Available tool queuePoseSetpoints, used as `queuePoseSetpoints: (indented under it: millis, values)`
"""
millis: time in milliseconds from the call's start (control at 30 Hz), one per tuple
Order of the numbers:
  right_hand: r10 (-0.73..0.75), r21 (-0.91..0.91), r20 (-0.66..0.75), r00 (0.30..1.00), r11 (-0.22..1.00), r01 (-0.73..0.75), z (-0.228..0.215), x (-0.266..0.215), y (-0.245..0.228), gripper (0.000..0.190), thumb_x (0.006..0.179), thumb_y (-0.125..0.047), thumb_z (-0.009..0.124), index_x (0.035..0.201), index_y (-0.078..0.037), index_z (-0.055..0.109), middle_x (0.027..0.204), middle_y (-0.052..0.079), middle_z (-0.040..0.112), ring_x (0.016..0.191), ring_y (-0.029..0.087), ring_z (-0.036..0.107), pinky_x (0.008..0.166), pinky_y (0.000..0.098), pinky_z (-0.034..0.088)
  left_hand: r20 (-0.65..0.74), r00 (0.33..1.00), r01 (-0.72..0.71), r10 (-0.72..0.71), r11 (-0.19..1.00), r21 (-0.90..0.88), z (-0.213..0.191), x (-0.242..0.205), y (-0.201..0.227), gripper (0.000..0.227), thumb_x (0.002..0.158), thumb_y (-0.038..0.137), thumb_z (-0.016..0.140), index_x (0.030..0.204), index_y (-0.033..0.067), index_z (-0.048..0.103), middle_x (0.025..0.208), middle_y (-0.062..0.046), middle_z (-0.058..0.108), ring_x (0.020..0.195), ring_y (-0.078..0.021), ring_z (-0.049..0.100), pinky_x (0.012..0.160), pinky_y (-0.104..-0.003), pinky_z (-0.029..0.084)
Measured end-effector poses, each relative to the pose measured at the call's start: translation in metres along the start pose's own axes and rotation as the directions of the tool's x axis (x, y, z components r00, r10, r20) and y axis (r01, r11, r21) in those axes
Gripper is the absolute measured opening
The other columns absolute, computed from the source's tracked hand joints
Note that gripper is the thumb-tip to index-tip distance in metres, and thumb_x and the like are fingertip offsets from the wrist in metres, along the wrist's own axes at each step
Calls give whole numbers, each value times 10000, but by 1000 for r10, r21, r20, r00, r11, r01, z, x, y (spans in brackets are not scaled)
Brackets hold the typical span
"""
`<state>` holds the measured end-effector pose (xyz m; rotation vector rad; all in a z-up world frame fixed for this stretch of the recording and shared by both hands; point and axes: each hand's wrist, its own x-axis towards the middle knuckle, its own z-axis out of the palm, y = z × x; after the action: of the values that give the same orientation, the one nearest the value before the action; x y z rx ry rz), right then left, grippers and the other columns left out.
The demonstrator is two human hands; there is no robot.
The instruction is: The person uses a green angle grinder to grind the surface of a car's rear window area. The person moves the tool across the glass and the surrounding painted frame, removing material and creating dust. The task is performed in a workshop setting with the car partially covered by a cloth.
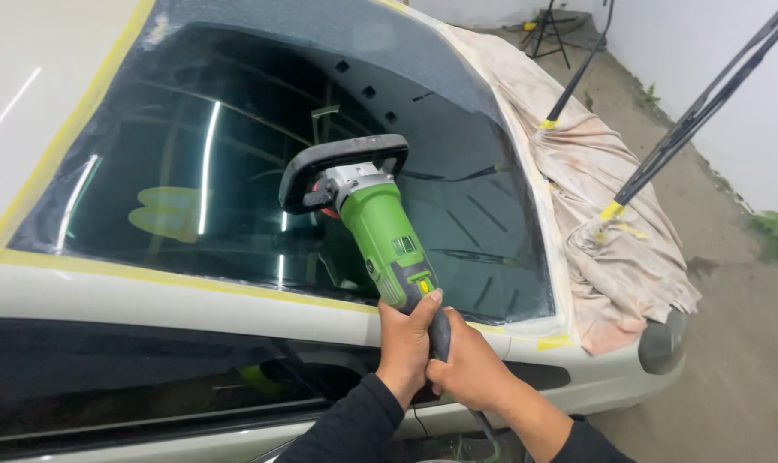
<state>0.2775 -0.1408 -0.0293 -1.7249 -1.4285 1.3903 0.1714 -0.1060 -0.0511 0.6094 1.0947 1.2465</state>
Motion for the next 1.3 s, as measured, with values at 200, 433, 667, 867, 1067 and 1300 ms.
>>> queuePoseSetpoints:
  millis: [200,433,667,867,1067,1300]
  values:
    - [-144,-98,135,980,983,158,25,7,-49,566,722,-17,608,1276,-27,496,815,141,721,500,213,650,477,333,530,-121,966,-238,229,969,-67,-38,2,36,368,810,98,741,1131,-22,606,955,-140,668,771,-207,611,748,-321,526]
    - [-400,-235,232,887,862,450,73,23,-87,536,726,-117,638,1232,-25,486,1022,198,736,891,380,726,785,419,574,-217,927,-328,306,942,-74,-88,-5,87,369,815,152,707,1110,-61,652,998,-169,721,837,-236,674,824,-329,544]
    - [-441,-215,285,851,836,505,99,29,-118,369,769,-119,630,1092,-13,487,939,212,709,789,379,702,704,433,566,-186,960,-163,209,958,235,-146,-13,136,571,840,311,649,1283,-30,536,1107,-198,679,902,-260,679,859,-363,581]
    - [-365,-212,253,896,883,419,85,25,-104,324,782,-109,587,1084,-50,486,894,170,707,753,346,676,709,410,552,-25,512,-361,859,241,901,-218,-20,189,432,1097,352,541,1214,-60,495,1063,-189,532,932,-283,553,841,-404,462]
    - [-244,-194,120,962,945,264,43,22,-56,325,763,-101,597,1071,-84,496,831,125,698,682,283,636,661,397,528,266,570,-624,778,198,756,-187,71,216,684,1106,548,202,1489,-14,273,1253,-223,425,1094,-318,469,915,-427,408]
    - [77,162,-22,997,984,-72,-21,2,14,370,750,19,561,1112,-43,518,741,123,636,475,189,604,460,320,473,392,729,-636,561,345,690,-80,177,139,342,1102,361,435,1128,37,541,1015,-99,664,856,-214,615,795,-350,493]
